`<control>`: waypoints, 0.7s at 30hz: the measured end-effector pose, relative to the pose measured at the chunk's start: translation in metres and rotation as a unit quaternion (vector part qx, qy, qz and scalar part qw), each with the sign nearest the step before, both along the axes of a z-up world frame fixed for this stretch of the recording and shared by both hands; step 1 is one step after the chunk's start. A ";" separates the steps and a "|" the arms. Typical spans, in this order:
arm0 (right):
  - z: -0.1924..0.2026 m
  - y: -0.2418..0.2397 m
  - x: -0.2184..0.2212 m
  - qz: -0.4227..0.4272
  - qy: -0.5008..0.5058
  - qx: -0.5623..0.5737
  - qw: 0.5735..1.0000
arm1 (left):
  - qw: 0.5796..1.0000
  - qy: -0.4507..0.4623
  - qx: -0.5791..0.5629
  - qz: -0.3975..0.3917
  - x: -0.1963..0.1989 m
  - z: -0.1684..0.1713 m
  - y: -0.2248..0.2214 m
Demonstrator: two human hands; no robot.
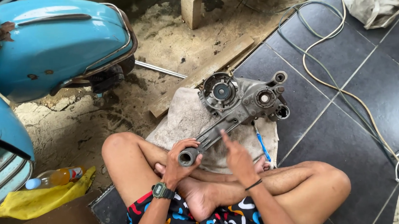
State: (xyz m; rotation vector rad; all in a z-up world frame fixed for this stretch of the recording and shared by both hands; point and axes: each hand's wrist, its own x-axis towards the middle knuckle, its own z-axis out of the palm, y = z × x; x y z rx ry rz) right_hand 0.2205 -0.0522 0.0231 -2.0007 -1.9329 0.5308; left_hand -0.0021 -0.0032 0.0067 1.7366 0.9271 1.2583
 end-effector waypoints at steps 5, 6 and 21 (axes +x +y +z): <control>0.014 -0.003 -0.014 0.000 -0.009 0.009 1.000 | 1.000 -0.005 0.000 -0.007 0.001 -0.002 0.002; 0.008 -0.008 -0.024 0.023 0.010 -0.004 1.000 | 1.000 -0.006 -0.003 -0.007 0.000 -0.006 0.000; 0.008 -0.002 -0.008 0.005 -0.016 -0.028 0.999 | 1.000 0.001 0.002 -0.009 -0.001 0.001 -0.001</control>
